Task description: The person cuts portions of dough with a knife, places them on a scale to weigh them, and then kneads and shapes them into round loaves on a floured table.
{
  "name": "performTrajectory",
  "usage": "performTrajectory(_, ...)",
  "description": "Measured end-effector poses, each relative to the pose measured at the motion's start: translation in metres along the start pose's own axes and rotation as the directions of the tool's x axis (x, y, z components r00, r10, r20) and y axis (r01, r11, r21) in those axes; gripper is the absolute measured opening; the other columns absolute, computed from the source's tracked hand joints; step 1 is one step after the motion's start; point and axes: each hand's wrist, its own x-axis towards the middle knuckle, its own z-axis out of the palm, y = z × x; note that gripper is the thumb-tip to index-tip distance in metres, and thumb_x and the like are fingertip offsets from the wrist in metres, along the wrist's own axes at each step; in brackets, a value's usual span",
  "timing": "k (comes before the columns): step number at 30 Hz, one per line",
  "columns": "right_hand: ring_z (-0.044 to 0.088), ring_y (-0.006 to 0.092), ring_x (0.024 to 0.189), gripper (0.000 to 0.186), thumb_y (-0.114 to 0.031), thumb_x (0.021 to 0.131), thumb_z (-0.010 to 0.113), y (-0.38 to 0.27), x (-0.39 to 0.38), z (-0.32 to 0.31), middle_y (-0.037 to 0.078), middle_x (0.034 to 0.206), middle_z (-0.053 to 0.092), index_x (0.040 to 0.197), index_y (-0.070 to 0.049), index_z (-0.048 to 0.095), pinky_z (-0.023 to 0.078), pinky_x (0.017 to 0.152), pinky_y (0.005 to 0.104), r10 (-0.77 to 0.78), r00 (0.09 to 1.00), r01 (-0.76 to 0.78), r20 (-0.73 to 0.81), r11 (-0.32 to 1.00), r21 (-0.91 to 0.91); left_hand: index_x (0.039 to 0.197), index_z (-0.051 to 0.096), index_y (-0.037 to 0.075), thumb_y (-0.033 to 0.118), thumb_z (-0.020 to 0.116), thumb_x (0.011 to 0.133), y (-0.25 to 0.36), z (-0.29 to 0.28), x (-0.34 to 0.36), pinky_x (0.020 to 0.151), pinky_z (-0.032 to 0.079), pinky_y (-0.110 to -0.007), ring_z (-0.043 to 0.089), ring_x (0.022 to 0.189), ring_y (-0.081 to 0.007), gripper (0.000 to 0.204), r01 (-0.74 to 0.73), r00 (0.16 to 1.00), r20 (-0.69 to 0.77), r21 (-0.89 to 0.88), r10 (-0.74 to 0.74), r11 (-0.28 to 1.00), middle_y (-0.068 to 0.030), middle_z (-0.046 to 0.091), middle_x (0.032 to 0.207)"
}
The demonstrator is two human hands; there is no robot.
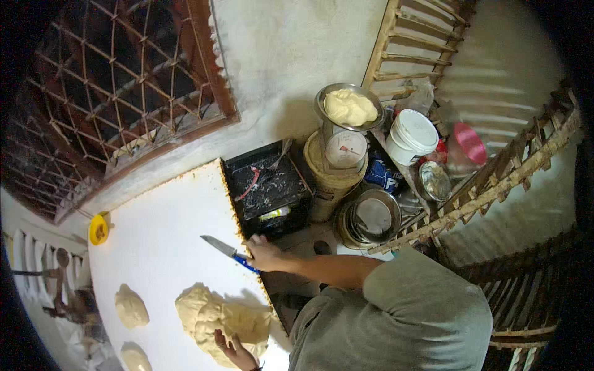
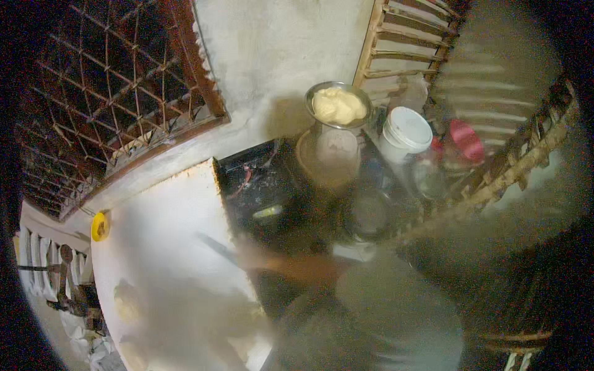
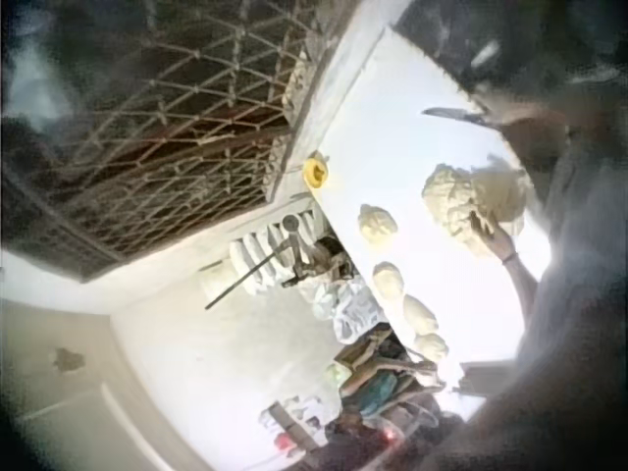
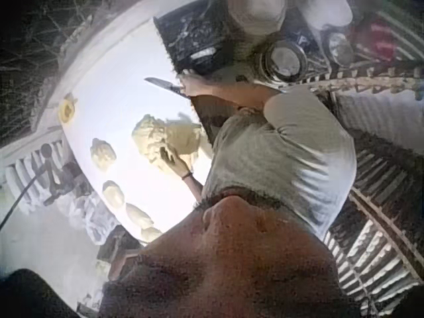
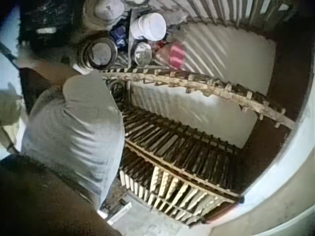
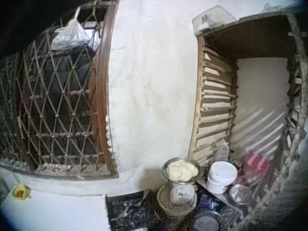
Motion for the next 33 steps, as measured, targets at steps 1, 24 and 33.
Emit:
performTrajectory(1,0.04,0.0425,0.13,0.065,-0.022,0.087,0.069,0.005,0.0,-0.042,0.023,0.132,0.044,0.144,-0.004,0.043,0.039,0.109,0.0481,0.029,0.999,-0.031,0.031,0.997,0.065,0.144,0.048,-0.001,0.017,0.071,0.094,0.016,0.005,0.006,0.103,0.047,-0.038,0.055,0.123,-0.0271,0.058,0.009,1.0,0.025,-0.032,-0.008,0.999,-0.0176,0.056,0.141)
performTrajectory(24,0.035,0.0499,0.14,0.112,-0.086,0.068,0.065,0.288,0.07,-0.545,0.025,0.152,0.037,0.153,-0.018,0.041,0.033,0.115,0.0581,0.219,0.963,-0.263,-0.156,0.886,-0.383,0.13,0.059,0.003,0.009,0.062,0.1,0.291,0.509,0.09,0.097,0.049,-0.03,0.063,0.11,-0.0157,0.03,-0.089,0.642,0.744,-0.167,0.185,0.982,-0.0079,0.066,0.123)
performTrajectory(33,0.038,0.0456,0.139,0.105,-0.083,0.069,0.066,0.286,0.067,-0.542,0.019,0.149,0.043,0.15,-0.021,0.045,0.033,0.114,0.058,0.221,0.958,-0.275,-0.181,0.885,-0.377,0.142,0.042,0.001,0.007,0.061,0.1,0.268,0.599,0.108,0.088,0.052,-0.03,0.062,0.102,-0.0147,0.046,0.156,0.689,0.697,-0.41,0.199,0.899,-0.0065,0.058,0.121)
